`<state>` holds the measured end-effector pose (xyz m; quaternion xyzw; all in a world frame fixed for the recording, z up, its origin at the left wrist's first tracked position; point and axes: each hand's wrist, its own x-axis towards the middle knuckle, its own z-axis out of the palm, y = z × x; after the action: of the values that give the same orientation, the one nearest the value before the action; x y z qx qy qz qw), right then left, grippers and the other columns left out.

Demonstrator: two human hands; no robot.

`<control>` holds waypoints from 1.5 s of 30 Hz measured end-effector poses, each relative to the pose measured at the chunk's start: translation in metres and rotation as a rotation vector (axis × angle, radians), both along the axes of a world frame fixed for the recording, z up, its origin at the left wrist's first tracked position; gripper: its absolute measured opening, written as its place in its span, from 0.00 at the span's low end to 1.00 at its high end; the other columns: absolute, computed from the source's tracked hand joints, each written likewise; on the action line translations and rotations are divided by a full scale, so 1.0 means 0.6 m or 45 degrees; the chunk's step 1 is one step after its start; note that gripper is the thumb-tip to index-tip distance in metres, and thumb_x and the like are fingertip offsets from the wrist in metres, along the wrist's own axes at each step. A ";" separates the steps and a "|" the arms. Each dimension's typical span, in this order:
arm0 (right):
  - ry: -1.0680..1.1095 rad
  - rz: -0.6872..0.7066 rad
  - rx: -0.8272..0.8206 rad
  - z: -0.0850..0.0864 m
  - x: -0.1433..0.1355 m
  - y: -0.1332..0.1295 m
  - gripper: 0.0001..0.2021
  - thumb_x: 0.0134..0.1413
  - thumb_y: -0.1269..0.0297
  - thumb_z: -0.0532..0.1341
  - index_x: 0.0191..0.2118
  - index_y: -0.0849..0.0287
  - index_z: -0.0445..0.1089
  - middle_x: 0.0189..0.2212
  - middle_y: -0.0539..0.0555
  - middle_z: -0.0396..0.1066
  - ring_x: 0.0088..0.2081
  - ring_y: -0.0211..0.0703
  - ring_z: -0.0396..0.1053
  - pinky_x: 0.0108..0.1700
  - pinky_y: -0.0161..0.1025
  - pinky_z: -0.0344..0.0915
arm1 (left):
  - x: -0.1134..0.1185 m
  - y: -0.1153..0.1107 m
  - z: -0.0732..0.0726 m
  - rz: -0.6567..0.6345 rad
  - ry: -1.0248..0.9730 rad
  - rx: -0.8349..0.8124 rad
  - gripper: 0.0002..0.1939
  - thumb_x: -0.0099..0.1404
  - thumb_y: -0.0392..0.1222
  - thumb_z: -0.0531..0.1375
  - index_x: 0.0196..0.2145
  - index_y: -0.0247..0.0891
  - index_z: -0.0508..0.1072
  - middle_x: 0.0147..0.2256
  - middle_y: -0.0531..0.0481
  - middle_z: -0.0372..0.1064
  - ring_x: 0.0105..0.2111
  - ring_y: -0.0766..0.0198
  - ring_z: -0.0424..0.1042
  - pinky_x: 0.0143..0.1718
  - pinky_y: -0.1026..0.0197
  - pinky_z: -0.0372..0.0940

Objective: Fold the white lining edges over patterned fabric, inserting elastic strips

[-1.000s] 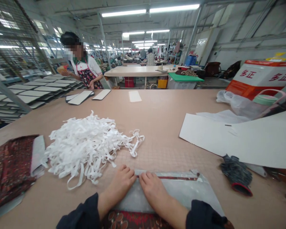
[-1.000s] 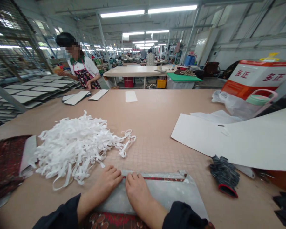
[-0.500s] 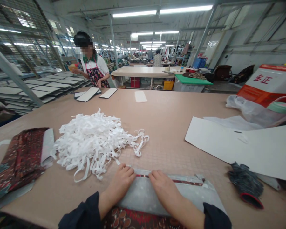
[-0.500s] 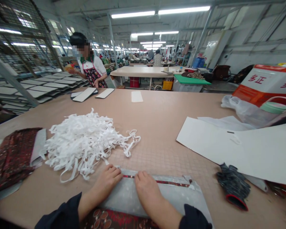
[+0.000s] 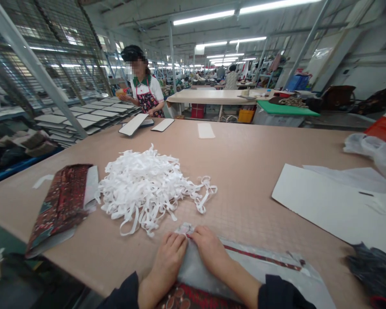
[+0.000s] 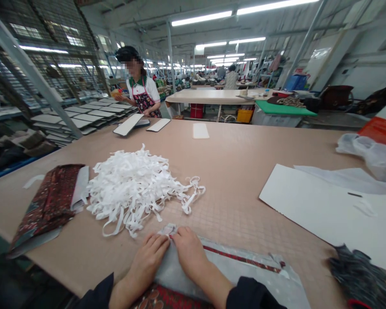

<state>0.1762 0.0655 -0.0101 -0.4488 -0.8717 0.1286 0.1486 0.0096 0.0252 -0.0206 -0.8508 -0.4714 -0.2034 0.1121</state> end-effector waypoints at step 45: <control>-0.204 -0.155 -0.164 0.041 0.086 -0.002 0.08 0.51 0.76 0.55 0.34 0.60 0.69 0.34 0.55 0.69 0.39 0.44 0.65 0.38 0.36 0.58 | -0.018 0.031 0.008 0.095 -0.220 -0.124 0.13 0.62 0.38 0.51 0.44 0.40 0.69 0.42 0.44 0.70 0.41 0.57 0.70 0.40 0.53 0.66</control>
<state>0.2276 0.0646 0.0143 -0.5183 -0.8419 0.1390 0.0568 -0.0014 0.0440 -0.0158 -0.8164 -0.5200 -0.2484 0.0371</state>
